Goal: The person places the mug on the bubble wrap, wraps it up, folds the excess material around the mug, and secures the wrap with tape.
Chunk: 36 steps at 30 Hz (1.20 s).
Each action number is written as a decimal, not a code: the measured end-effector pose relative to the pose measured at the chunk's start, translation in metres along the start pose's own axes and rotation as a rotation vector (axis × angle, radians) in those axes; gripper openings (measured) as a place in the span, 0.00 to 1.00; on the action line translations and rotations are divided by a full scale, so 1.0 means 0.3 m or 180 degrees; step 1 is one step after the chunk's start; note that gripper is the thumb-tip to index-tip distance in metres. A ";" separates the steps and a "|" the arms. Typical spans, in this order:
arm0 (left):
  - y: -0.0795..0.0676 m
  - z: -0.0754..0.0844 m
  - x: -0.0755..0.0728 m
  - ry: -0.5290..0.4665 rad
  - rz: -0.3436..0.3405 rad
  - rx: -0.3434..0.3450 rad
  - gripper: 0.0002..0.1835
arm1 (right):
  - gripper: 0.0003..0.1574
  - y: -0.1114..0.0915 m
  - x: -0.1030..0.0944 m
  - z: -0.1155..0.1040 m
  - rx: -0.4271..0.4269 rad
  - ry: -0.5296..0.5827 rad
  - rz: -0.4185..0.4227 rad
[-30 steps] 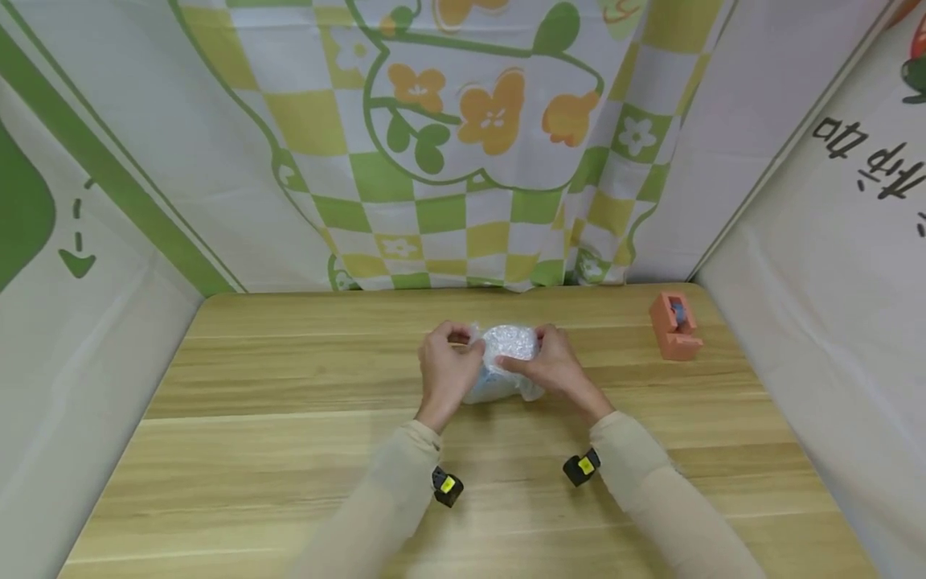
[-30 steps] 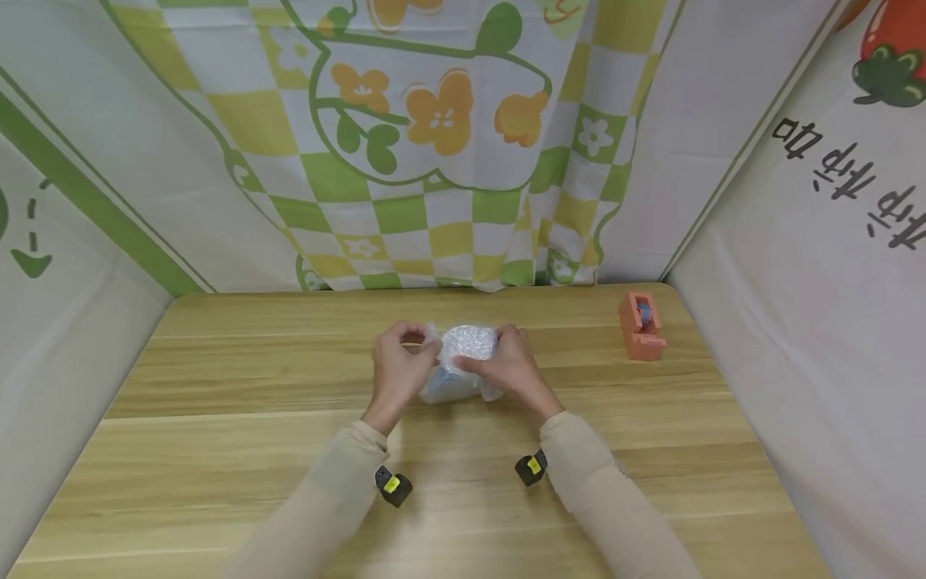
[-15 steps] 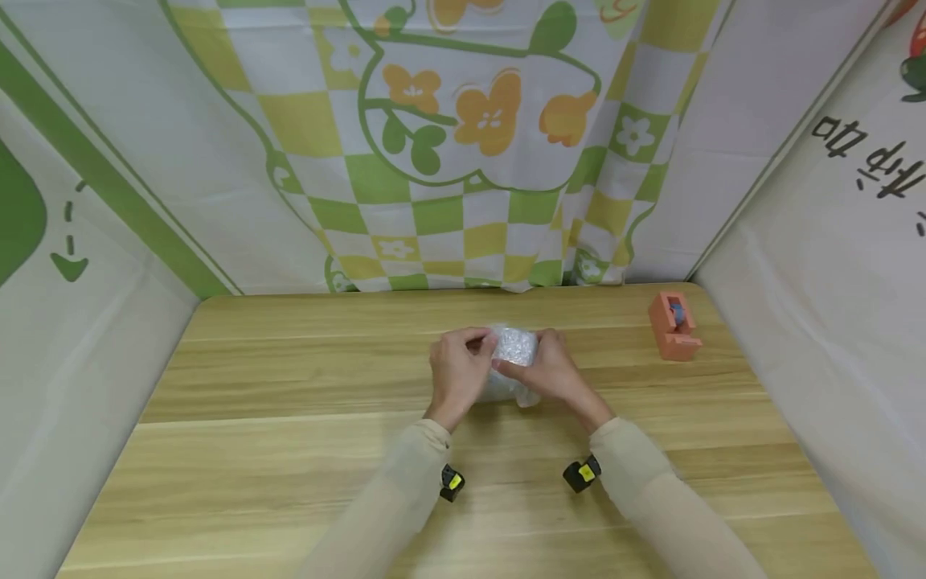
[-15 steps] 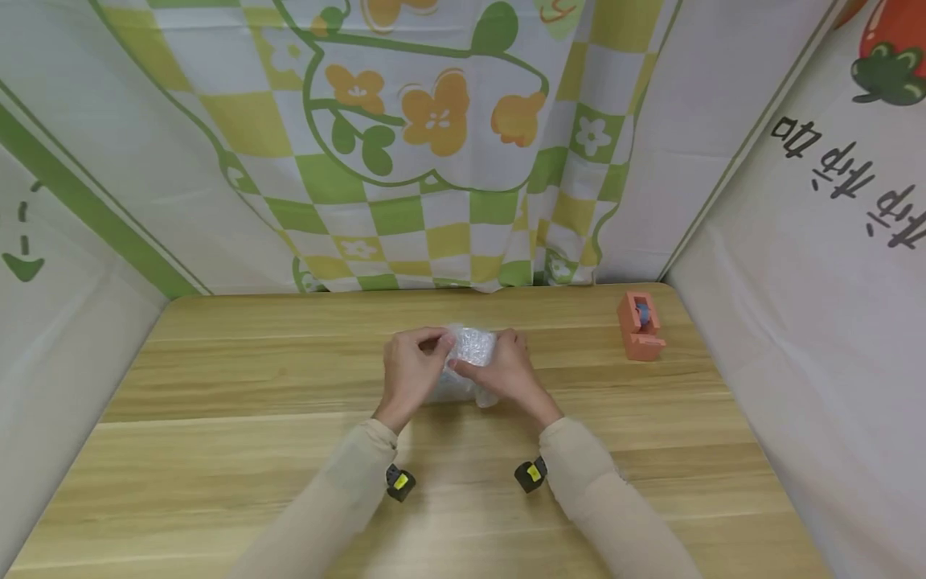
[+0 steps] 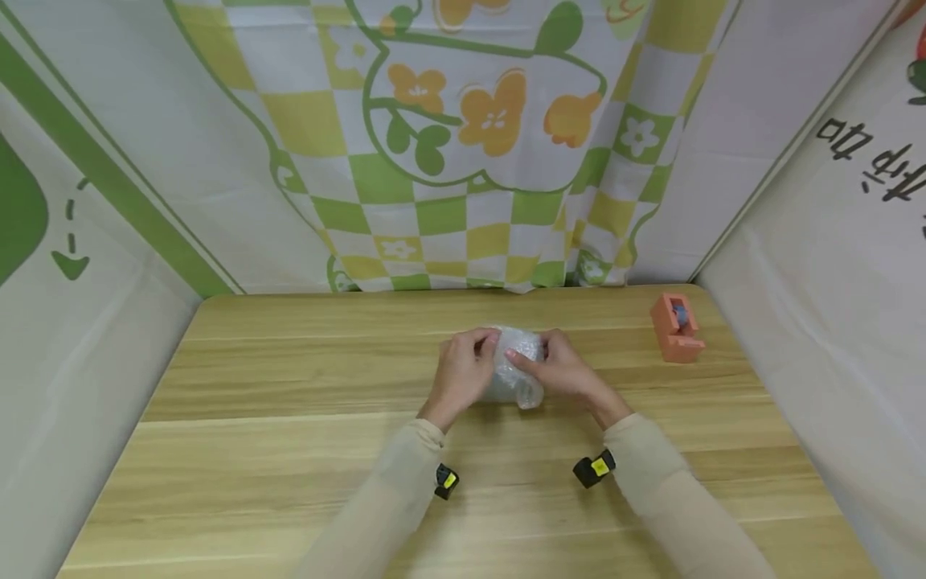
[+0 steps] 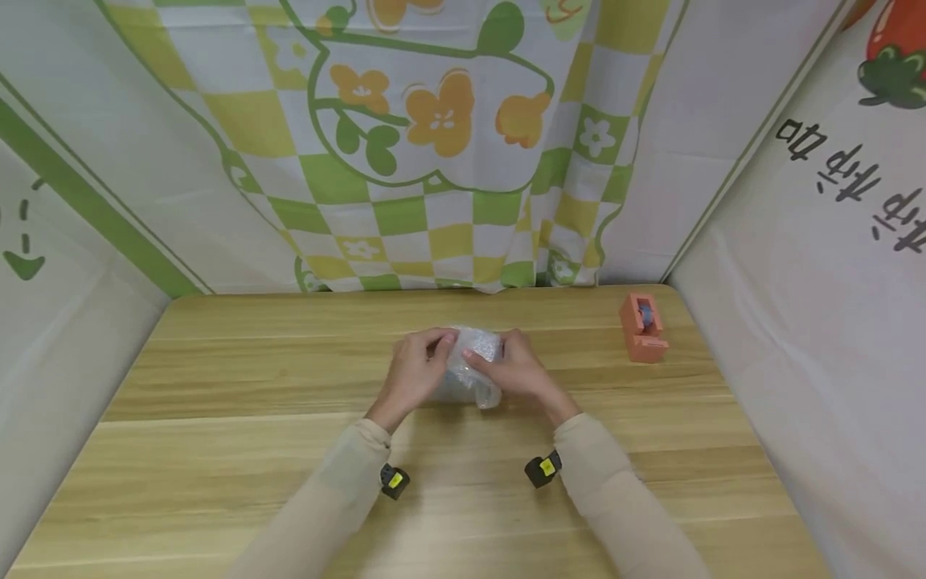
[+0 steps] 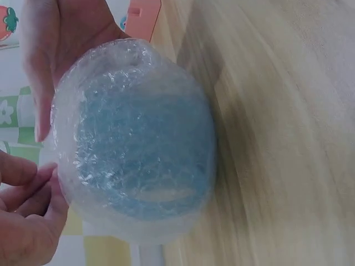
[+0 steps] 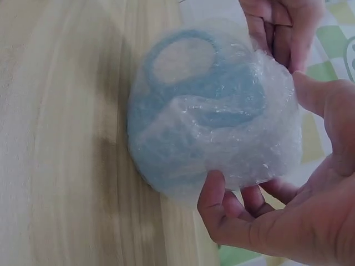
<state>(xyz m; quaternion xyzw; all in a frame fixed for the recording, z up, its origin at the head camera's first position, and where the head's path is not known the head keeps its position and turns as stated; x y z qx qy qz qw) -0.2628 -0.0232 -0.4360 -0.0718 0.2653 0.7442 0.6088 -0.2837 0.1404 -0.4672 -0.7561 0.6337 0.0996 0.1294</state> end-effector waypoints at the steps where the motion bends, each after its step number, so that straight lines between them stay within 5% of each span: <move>1: 0.000 -0.004 -0.001 -0.0042 -0.0019 -0.0003 0.12 | 0.22 -0.002 -0.003 0.002 0.0081 0.0034 -0.0011; 6: -0.002 -0.034 -0.009 -0.0398 -0.0022 -0.0040 0.12 | 0.29 -0.018 -0.020 0.011 0.0507 0.0073 0.0083; 8: -0.001 -0.050 -0.007 -0.0635 0.0018 -0.0137 0.11 | 0.26 -0.017 -0.019 0.011 0.0452 0.0052 0.0109; 15: 0.007 -0.124 0.012 -0.1796 0.0185 -0.1305 0.16 | 0.16 -0.013 -0.001 -0.009 0.0064 -0.0118 0.0241; 19: 0.018 -0.143 0.004 -0.1871 0.0146 -0.1661 0.14 | 0.20 -0.017 0.000 -0.012 0.0165 -0.0235 0.0342; 29: 0.010 -0.150 -0.019 -0.1529 -0.0078 -0.1401 0.14 | 0.24 -0.017 0.004 -0.012 0.0202 -0.0375 0.0447; 36: 0.005 -0.106 -0.008 -0.0906 -0.0003 -0.0611 0.12 | 0.22 -0.015 0.008 -0.021 -0.0017 -0.0744 0.0600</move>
Point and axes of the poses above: each hand's wrist, its own y-axis towards the middle knuckle, its own x-axis out of the palm, z = x × y, the point moved 5 cm from there along y, towards the middle knuckle, and after that the axes turned 13 degrees about z, right-handed, at the moved point
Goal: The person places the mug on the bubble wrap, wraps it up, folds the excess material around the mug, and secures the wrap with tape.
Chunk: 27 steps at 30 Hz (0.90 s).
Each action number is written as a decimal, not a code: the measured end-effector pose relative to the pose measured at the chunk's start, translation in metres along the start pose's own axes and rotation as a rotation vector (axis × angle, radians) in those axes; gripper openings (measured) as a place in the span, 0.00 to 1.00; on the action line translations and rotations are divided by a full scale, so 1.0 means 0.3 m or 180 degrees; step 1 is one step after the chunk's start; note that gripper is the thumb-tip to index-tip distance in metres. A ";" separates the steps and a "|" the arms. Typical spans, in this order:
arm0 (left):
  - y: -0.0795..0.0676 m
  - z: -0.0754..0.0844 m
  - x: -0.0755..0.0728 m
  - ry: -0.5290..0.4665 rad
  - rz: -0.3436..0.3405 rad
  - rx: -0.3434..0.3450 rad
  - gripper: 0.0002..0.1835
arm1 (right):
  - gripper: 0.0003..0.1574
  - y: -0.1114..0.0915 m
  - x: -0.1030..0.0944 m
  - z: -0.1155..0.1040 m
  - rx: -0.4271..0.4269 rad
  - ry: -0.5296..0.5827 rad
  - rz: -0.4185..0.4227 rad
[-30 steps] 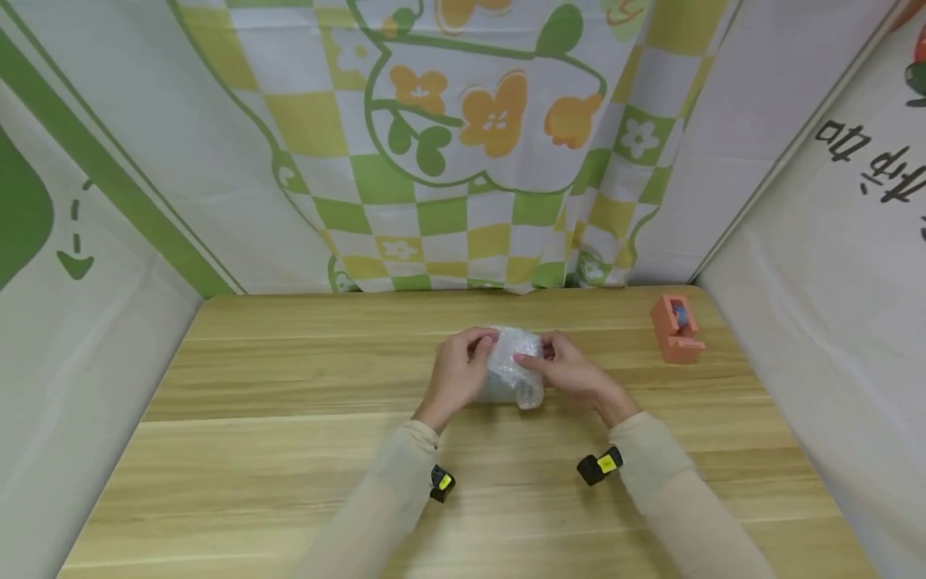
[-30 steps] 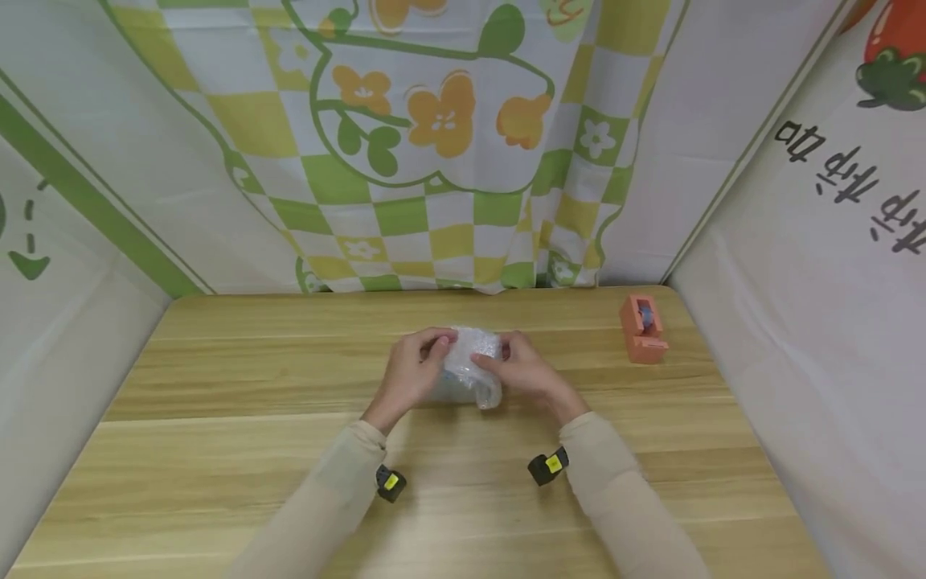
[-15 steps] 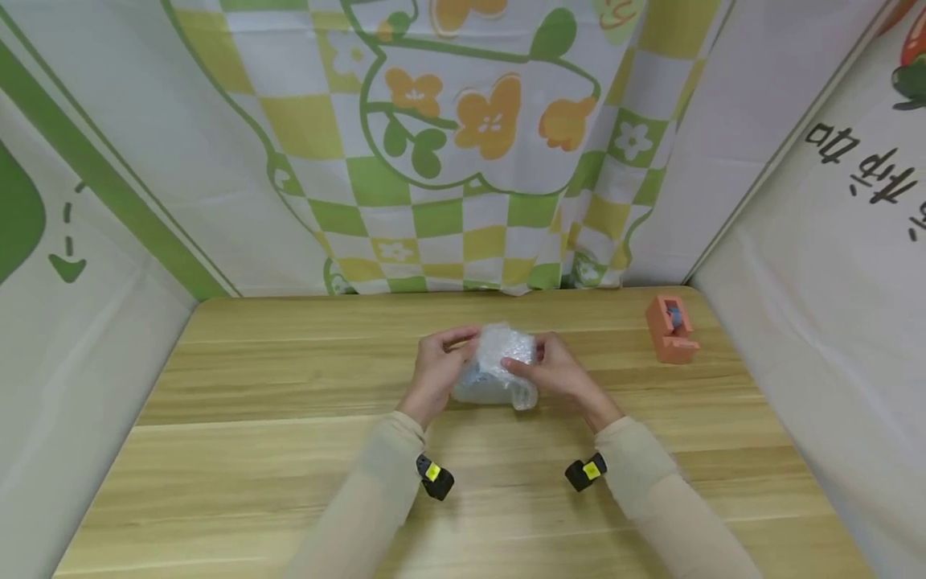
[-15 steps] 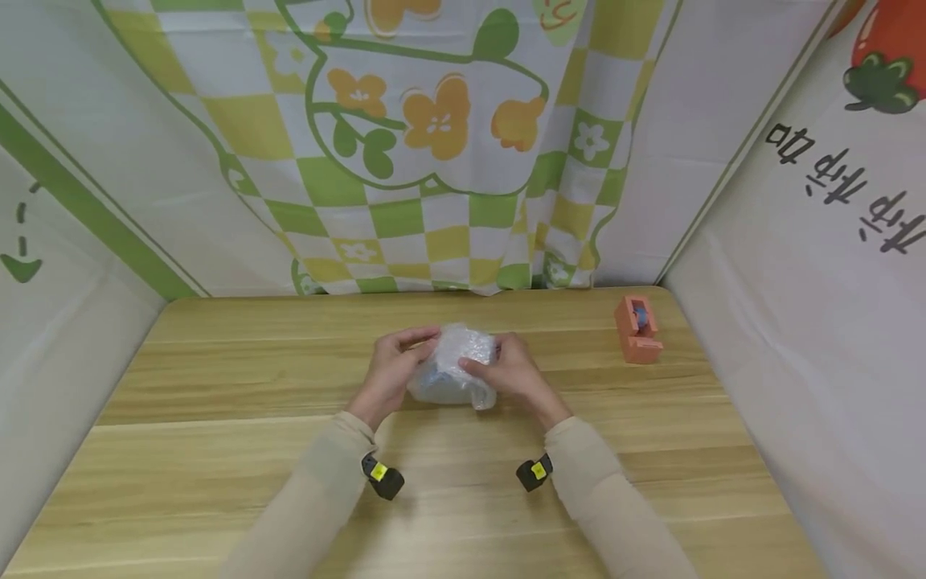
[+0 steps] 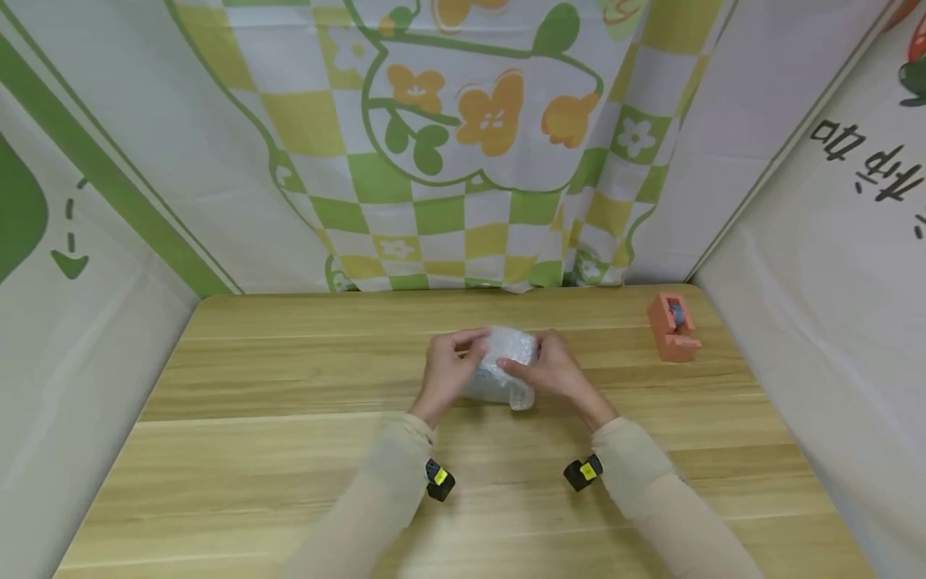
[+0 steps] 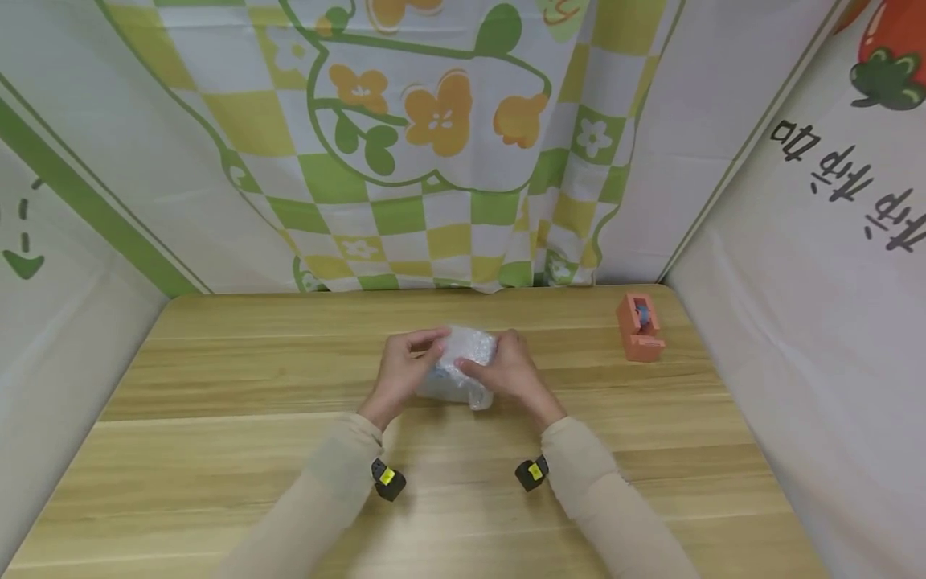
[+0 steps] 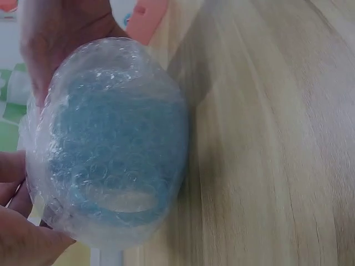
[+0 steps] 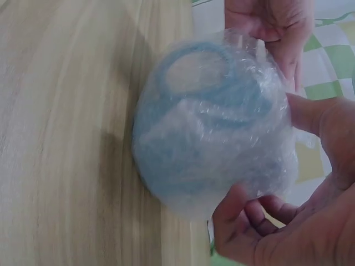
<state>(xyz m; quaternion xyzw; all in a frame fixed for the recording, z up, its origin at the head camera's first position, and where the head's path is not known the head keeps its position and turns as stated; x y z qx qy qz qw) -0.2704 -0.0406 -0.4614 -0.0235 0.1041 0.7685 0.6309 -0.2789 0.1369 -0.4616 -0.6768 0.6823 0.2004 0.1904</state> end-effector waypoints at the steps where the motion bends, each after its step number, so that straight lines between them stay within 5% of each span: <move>1: -0.003 0.004 0.002 0.0077 -0.0007 0.0097 0.12 | 0.24 0.000 0.000 0.002 -0.0019 -0.0057 0.0027; 9: -0.016 -0.006 0.016 0.0233 -0.0039 0.0464 0.12 | 0.32 0.002 0.000 0.032 -0.0007 -0.0093 0.0053; 16: -0.026 0.028 0.031 0.0632 0.0005 0.1035 0.11 | 0.34 0.003 -0.011 0.043 0.0051 0.0055 0.0039; 27: -0.054 0.043 0.045 0.1064 -0.0066 0.1228 0.11 | 0.38 -0.009 -0.054 0.067 0.0340 0.0542 -0.0511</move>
Point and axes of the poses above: each hand's wrist, its own y-axis towards the middle knuckle, its own x-axis out of the palm, z = x × y, the point moved 5 cm from there along y, towards the middle knuckle, and after that the axes turned 13 degrees about z, right-handed, at the moved point
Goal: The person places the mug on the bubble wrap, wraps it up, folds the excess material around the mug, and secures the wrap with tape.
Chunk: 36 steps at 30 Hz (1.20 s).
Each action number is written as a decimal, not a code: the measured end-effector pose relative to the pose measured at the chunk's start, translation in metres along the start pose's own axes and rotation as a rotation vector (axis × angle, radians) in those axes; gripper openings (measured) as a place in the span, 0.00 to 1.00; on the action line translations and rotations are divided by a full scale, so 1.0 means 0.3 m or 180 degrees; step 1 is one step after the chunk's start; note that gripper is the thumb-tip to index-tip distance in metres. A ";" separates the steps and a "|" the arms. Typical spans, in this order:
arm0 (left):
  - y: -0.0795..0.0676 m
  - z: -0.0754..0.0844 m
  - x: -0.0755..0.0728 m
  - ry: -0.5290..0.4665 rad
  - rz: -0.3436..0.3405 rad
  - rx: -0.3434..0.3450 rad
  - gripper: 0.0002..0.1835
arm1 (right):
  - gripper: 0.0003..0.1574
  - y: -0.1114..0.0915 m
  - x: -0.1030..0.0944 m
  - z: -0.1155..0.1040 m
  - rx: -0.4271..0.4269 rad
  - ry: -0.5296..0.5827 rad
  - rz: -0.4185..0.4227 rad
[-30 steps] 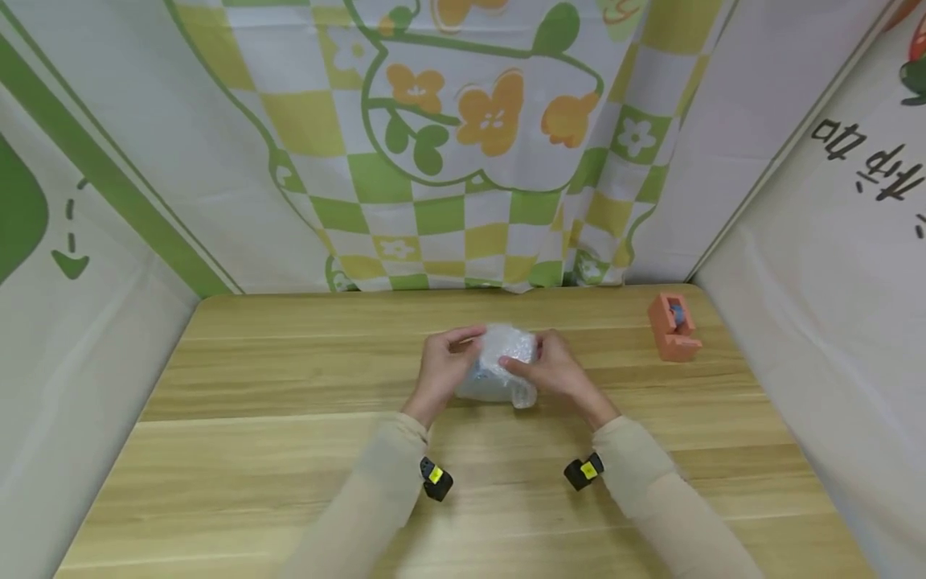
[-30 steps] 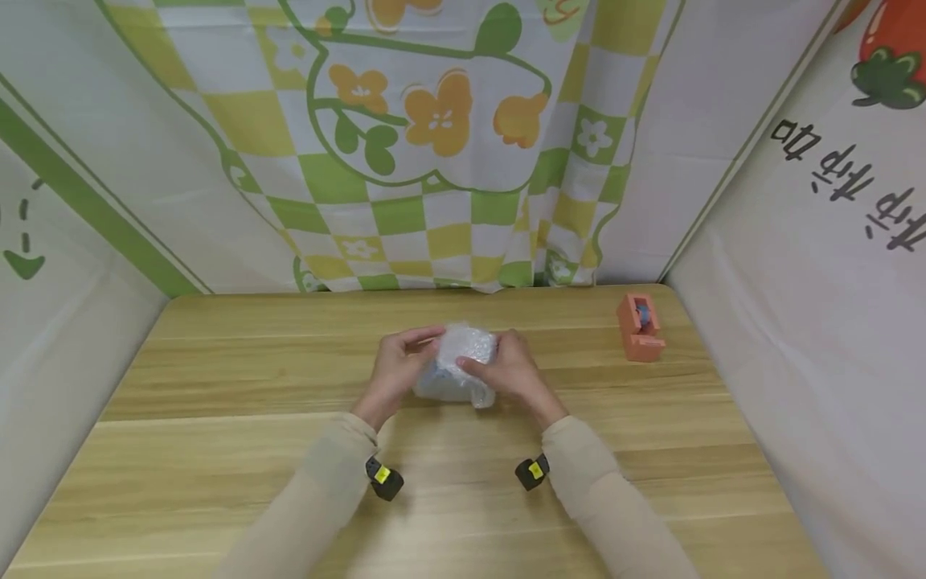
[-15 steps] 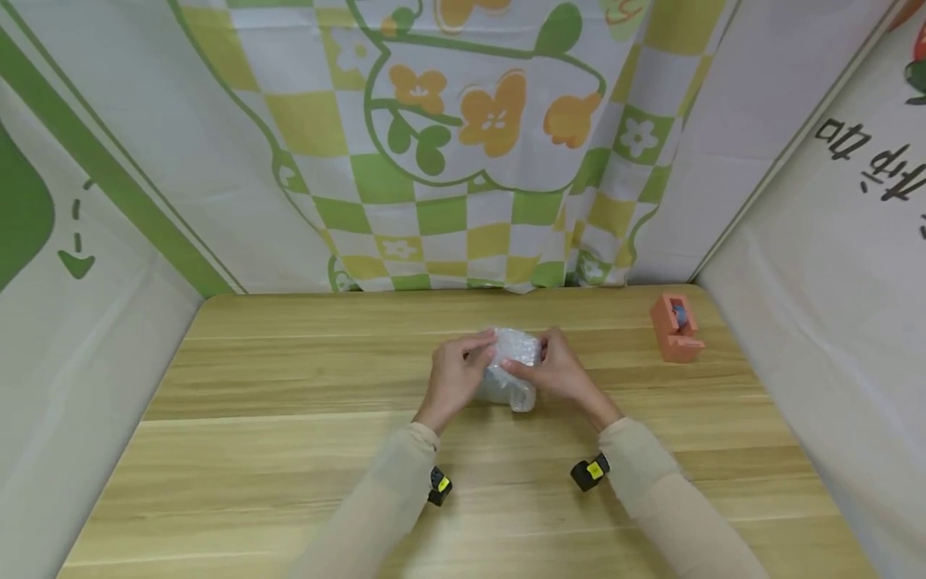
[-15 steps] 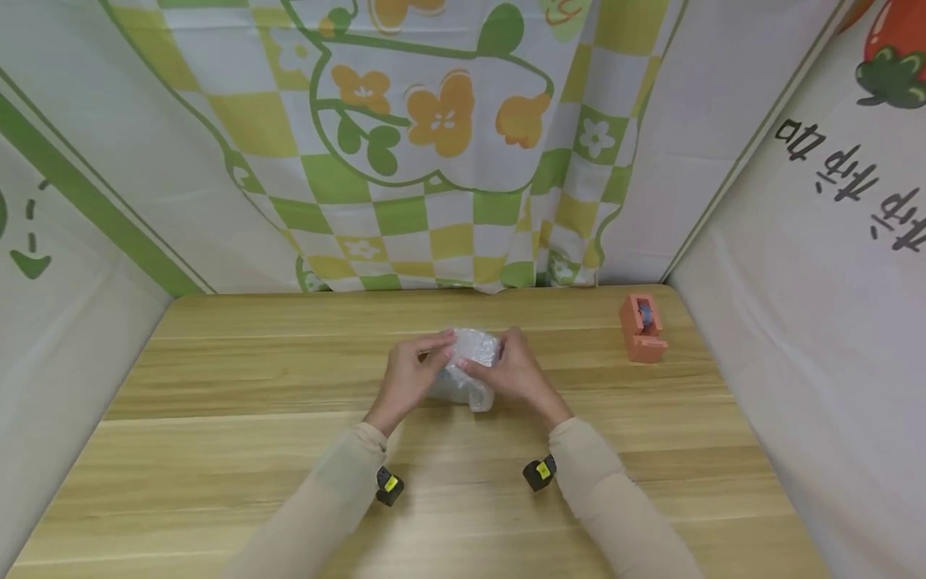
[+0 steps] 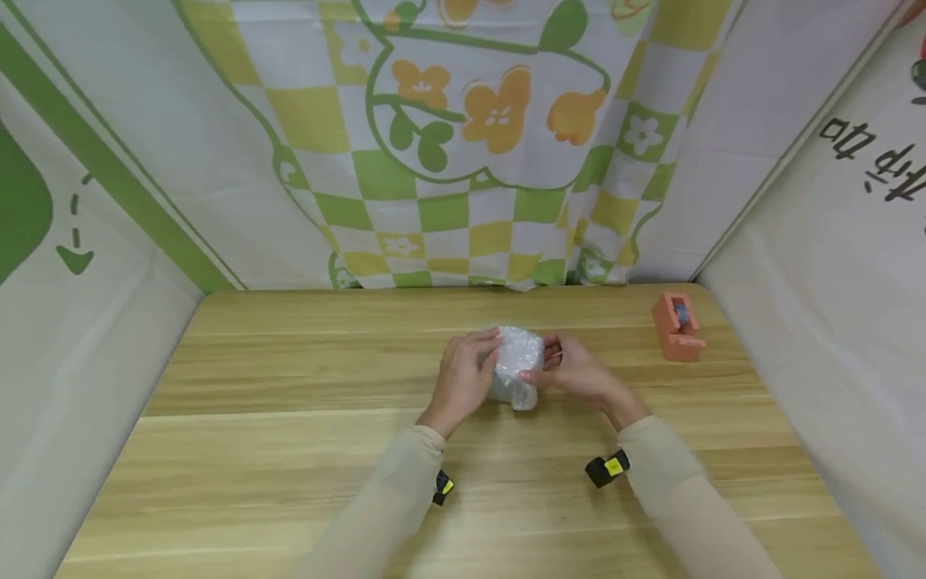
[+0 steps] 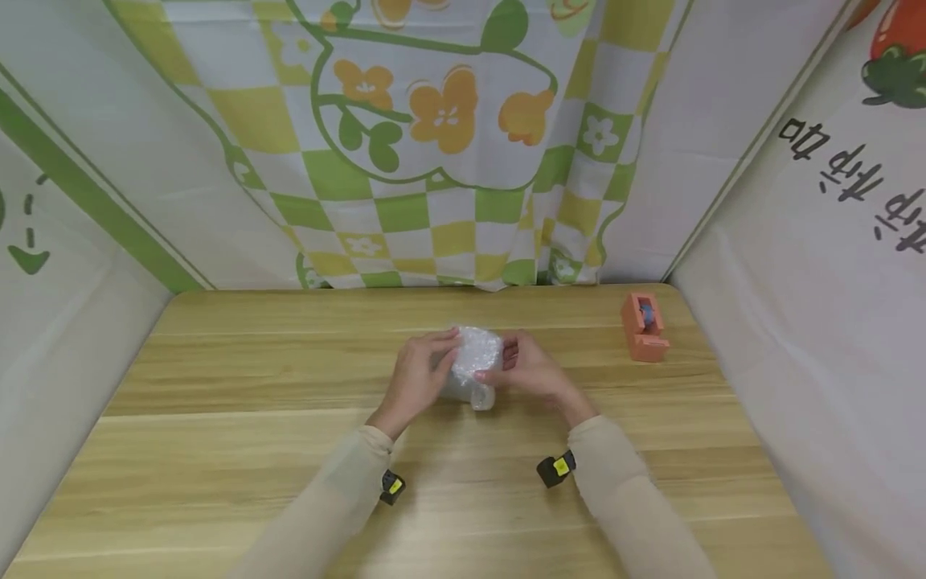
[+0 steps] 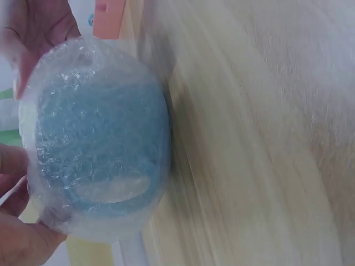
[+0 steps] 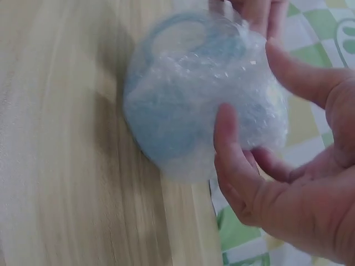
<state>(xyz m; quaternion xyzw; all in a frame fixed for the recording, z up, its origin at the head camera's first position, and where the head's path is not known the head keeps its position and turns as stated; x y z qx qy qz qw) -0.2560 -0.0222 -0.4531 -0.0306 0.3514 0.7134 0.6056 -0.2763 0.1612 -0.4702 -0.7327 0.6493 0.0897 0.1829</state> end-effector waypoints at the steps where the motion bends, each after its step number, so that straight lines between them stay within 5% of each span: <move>1: -0.003 -0.002 0.000 0.0005 -0.0038 0.0004 0.12 | 0.38 -0.003 0.000 -0.002 -0.0019 -0.0028 0.0023; 10: -0.017 -0.031 -0.003 -0.0124 -0.0641 0.0118 0.21 | 0.39 -0.026 0.003 0.000 -0.0233 -0.0520 0.0452; 18: -0.012 -0.053 -0.007 -0.0262 -0.0827 0.0488 0.19 | 0.32 -0.060 -0.019 -0.002 -0.0527 -0.0640 0.0222; 27: 0.003 -0.052 -0.004 -0.0452 -0.0842 0.0647 0.17 | 0.46 -0.077 -0.022 -0.075 -0.1770 -0.1135 0.0486; 32: 0.000 -0.059 -0.005 -0.0579 -0.0903 0.0399 0.16 | 0.42 -0.081 -0.006 -0.084 -0.2140 -0.1223 0.0362; 36: -0.005 -0.057 -0.012 -0.0289 -0.0802 0.0446 0.15 | 0.37 -0.087 0.002 -0.087 -0.2359 -0.1301 0.0408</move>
Point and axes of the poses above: each hand's wrist, its own y-axis towards the middle knuckle, its own x-axis out of the palm, z = x × y, the point moved 5 cm from there along y, towards the middle knuckle, and after that the axes turned 13 degrees about z, right-handed, at the moved point
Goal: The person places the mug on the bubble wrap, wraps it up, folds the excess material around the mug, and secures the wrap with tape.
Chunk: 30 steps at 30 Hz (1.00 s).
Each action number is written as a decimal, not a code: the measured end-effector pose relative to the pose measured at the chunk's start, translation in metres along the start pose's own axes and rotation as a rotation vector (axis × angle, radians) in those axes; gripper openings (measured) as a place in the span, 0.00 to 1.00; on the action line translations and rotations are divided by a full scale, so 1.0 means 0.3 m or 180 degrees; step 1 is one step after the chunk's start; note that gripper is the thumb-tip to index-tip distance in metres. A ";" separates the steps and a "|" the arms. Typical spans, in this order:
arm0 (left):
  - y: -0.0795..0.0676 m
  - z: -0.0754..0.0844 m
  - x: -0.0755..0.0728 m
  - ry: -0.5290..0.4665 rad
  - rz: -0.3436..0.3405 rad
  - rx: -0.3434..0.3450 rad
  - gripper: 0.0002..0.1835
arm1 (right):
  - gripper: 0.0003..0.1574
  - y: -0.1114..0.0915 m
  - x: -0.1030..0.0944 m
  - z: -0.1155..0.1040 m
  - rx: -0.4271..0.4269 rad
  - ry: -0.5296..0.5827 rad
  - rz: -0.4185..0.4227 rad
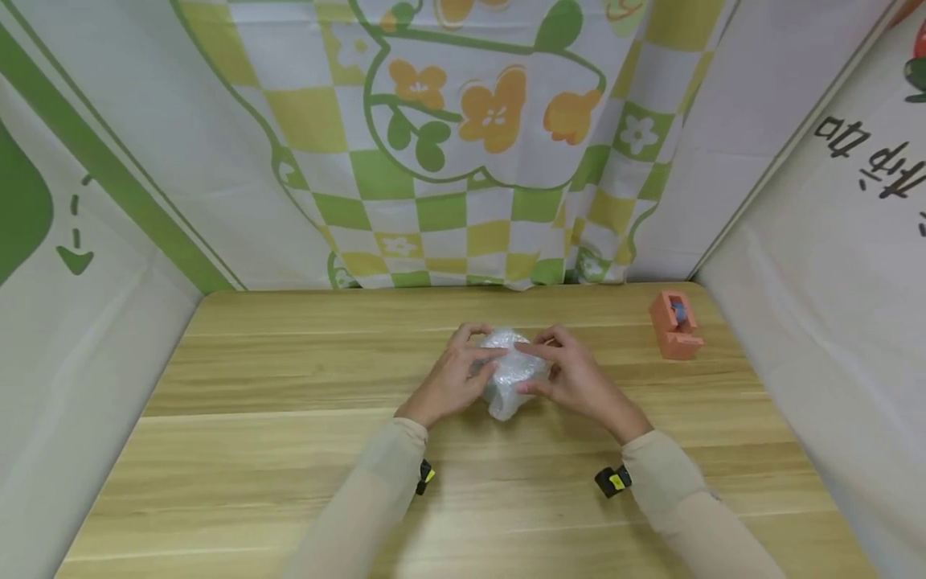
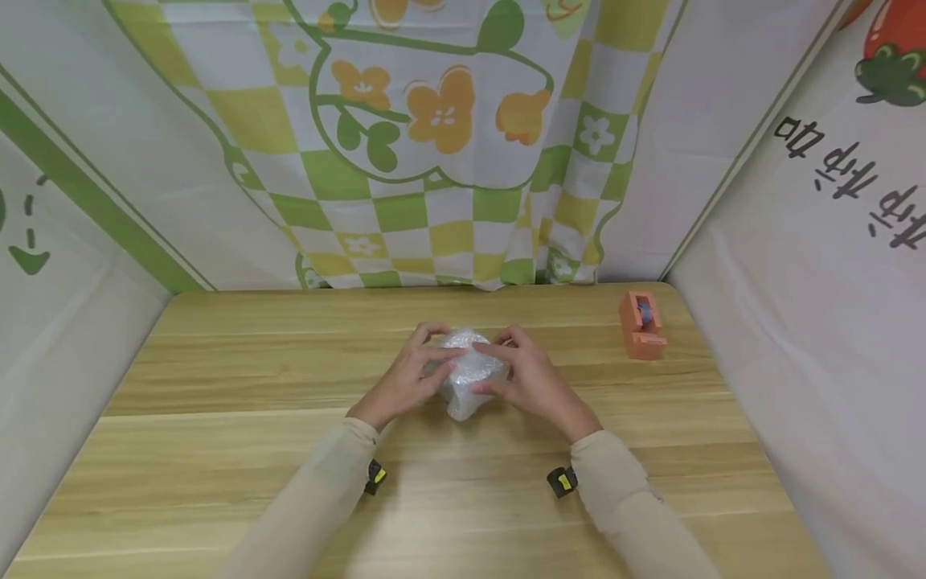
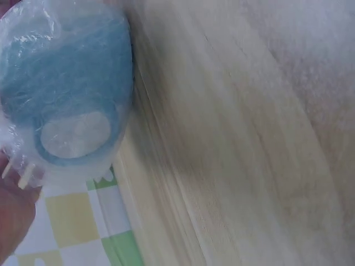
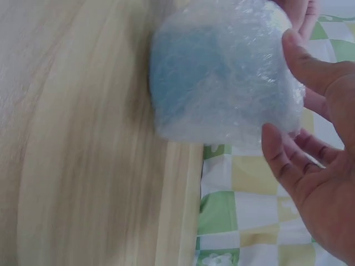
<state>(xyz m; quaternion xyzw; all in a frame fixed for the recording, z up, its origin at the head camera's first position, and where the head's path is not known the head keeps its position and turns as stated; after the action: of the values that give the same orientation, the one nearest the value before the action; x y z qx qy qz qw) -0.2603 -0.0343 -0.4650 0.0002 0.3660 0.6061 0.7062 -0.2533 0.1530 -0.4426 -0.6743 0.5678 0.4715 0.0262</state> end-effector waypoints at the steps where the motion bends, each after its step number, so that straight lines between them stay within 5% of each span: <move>1: -0.002 0.003 -0.001 0.0116 0.0030 0.0040 0.14 | 0.36 -0.001 0.001 -0.001 -0.0026 -0.0012 0.0017; 12: -0.035 0.028 -0.001 0.0579 -0.0041 0.0202 0.22 | 0.32 -0.015 0.012 -0.001 -0.0041 -0.0152 0.0160; 22: -0.027 0.006 -0.003 0.0180 -0.0232 0.0187 0.24 | 0.28 -0.007 -0.005 -0.027 -0.0001 -0.0094 -0.0137; 30: -0.048 0.002 -0.011 0.0191 -0.0193 0.0241 0.39 | 0.28 -0.012 0.000 -0.042 -0.0059 -0.0285 -0.0137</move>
<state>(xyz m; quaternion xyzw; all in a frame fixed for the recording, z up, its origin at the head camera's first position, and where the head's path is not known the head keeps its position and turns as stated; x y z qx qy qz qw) -0.2477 -0.0406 -0.4692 -0.0023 0.4094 0.5699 0.7124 -0.2428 0.1471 -0.4376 -0.6648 0.5470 0.5057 0.0556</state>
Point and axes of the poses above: each hand's wrist, its own y-axis towards the middle knuckle, its own x-axis out of the palm, z = x × y, the point moved 5 cm from there along y, towards the middle knuckle, and after that the axes turned 13 degrees about z, right-handed, at the moved point
